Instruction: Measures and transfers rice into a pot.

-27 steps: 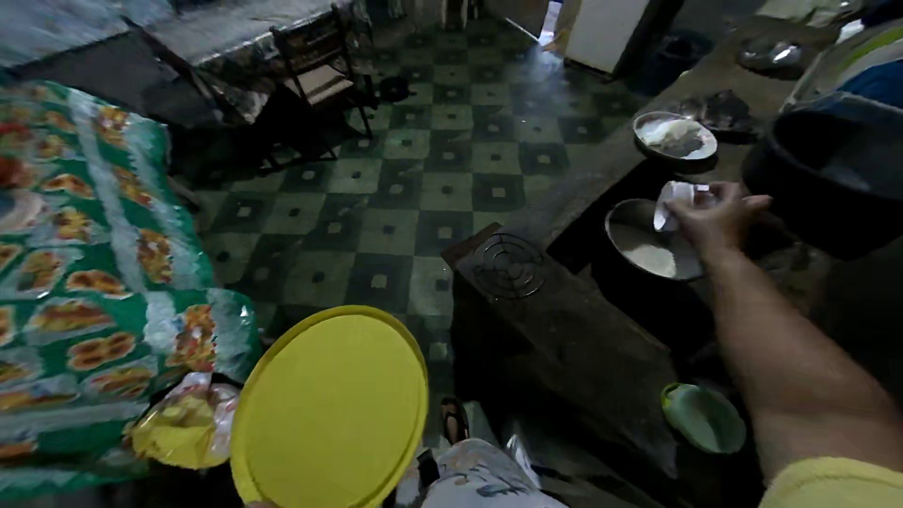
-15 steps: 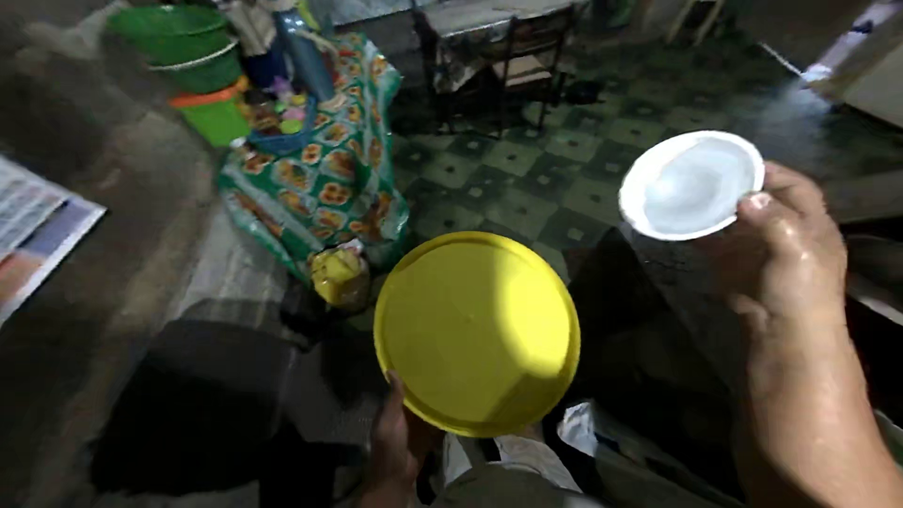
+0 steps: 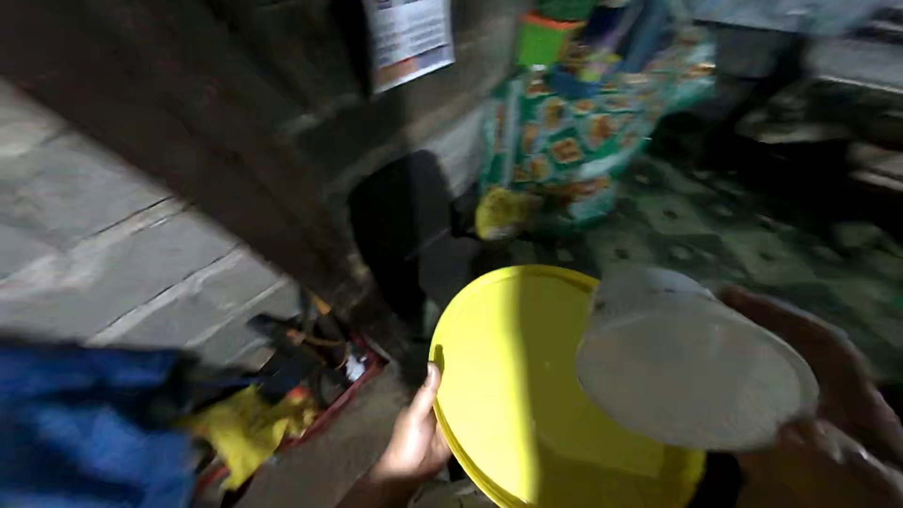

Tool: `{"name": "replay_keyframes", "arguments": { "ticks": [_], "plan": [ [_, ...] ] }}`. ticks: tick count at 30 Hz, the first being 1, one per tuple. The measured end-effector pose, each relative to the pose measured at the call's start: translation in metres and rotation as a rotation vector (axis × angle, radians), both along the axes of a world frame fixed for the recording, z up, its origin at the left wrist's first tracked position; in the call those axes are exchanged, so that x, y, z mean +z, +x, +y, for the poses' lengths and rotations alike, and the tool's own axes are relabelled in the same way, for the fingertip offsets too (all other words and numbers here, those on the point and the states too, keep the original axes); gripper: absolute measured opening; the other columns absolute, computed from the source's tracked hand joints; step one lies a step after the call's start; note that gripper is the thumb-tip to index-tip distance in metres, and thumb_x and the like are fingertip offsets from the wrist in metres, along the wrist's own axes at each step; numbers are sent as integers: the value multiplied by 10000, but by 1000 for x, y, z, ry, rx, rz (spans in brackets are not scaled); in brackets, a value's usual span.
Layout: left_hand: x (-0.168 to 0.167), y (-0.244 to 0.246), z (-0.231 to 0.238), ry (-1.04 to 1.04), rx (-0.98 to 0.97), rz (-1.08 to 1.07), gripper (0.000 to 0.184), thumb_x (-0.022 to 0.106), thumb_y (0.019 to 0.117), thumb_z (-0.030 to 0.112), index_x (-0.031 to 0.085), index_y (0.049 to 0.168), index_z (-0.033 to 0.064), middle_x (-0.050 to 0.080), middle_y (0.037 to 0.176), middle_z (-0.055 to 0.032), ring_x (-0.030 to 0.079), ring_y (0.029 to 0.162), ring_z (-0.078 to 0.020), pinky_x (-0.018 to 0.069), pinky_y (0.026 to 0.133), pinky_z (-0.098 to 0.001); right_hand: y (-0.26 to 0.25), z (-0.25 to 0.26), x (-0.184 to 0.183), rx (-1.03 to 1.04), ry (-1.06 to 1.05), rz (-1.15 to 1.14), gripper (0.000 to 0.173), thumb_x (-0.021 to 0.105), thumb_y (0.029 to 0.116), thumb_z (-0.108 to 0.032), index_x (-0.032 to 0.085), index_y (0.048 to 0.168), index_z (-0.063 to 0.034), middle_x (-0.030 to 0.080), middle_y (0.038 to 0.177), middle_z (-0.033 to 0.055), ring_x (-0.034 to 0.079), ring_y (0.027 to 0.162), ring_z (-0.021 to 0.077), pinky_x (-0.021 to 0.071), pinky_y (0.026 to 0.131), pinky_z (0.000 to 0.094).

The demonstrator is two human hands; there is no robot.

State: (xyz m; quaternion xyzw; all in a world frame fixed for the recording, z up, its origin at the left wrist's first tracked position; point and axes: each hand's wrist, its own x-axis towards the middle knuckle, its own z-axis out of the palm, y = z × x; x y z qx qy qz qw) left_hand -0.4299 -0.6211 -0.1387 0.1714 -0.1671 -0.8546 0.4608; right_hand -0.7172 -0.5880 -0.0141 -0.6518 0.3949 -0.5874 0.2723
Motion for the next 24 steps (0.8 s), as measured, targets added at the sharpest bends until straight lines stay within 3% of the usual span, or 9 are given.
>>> {"name": "replay_keyframes", "arguments": {
  "ticks": [4,5,7,8,11,13,16,19,24],
  "plan": [
    [7,76,72,31,183,-148,509,410,1083,493,561,1384,112,726,1223,-86,702,1139,-185,588,983,-385,63,16,-12,223,80,-30,604,684,947,-477,538,1468,-210,560,1463,-150,495,1362,18,405,1168,255],
    [10,93,90,29,221,-159,495,340,1104,470,553,1380,118,728,1219,-77,707,1127,-175,598,964,-369,80,21,-14,251,91,-47,605,693,944,-470,553,1434,-142,580,1444,-102,507,1354,32,410,1164,263],
    [12,126,120,27,328,-147,494,381,1093,488,575,1361,122,736,1199,-77,722,1094,-175,612,928,-356,114,21,-14,326,100,-52,640,709,926,-450,556,1334,19,608,1368,-14,524,1314,35,420,1145,248],
    [13,143,133,30,388,-142,506,418,1077,508,584,1354,120,739,1191,-86,727,1084,-183,616,922,-361,129,17,-14,405,83,-24,620,692,938,-446,553,1347,-1,602,1376,-28,515,1322,29,413,1151,250],
    [18,190,168,44,552,-103,538,467,1048,549,607,1329,112,740,1176,-116,734,1064,-214,621,907,-387,181,10,-10,629,30,67,608,661,958,-478,502,1487,-224,514,1510,-138,452,1410,41,368,1207,294],
    [21,222,190,27,670,-95,531,399,1072,530,607,1321,109,738,1175,-123,732,1068,-219,619,910,-396,234,6,2,747,-11,128,648,662,948,-501,484,1510,-232,501,1515,-160,450,1403,21,381,1193,271],
    [26,276,222,-4,869,-91,507,406,1071,521,655,1276,130,753,1151,-105,740,1054,-201,621,911,-392,334,-1,22,873,7,147,664,721,897,-541,532,1457,-239,566,1420,-177,537,1300,1,501,1074,227],
    [24,341,260,-11,1093,-114,474,529,1015,539,715,1217,153,766,1118,-85,748,1032,-186,627,902,-392,457,-11,37,1026,-122,83,592,743,908,-477,549,1432,-282,621,1348,-168,621,1186,22,557,986,223],
    [15,470,333,55,1505,-382,422,535,1003,553,735,1174,223,783,1082,-13,749,1005,-108,635,875,-337,689,-13,53,1085,-147,123,681,811,837,-252,499,1399,-26,600,1337,59,676,1121,117,636,870,284]
  ]
}}
